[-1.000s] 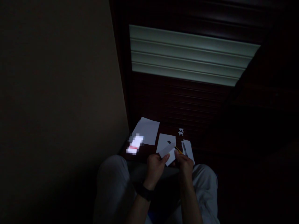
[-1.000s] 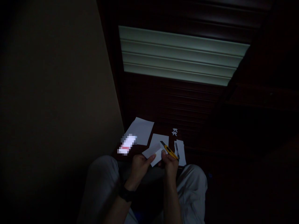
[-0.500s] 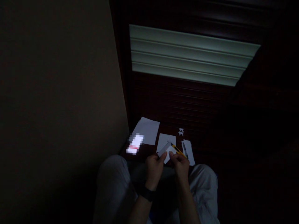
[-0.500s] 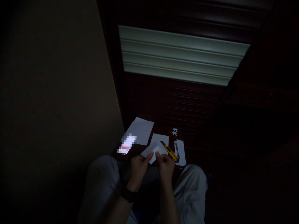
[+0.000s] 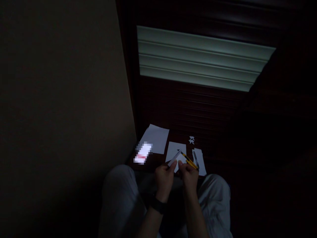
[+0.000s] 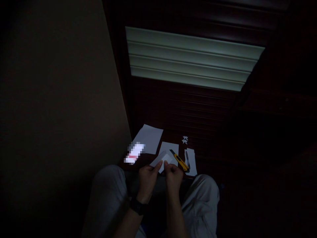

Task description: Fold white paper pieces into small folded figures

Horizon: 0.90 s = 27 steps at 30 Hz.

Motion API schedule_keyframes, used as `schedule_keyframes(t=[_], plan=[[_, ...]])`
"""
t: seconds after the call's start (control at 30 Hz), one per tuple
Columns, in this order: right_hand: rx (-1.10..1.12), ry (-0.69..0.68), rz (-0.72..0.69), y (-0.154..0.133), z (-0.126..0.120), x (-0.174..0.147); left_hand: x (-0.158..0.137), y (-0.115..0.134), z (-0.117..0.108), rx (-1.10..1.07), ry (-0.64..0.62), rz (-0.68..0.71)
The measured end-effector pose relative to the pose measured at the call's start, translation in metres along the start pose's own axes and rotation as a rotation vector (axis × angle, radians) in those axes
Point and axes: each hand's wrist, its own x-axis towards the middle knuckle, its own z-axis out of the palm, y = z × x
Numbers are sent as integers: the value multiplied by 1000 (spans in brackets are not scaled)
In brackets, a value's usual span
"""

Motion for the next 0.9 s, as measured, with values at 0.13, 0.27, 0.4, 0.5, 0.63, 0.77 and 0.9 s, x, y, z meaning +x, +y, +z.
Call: schedule_keyframes(t=[0.13,0.27,0.4,0.5,0.63,0.77,0.9], plan=[[-9,14,-12,-2,10,-5,-1,4,1,6,65,-55],[-2,75,-7,-5,15,-6,-2,6,4,-60,127,-82],[21,52,-3,-6,17,-6,-2,7,7,-101,168,-91],[28,35,15,-5,17,-6,-2,7,8,-120,183,-101],[14,38,-1,-5,17,-5,-2,8,8,-128,203,-106],[-86,-11,-54,-5,18,-6,-2,8,8,-78,249,-101],[-188,51,-98,-7,21,-7,-3,8,8,-133,248,-100]])
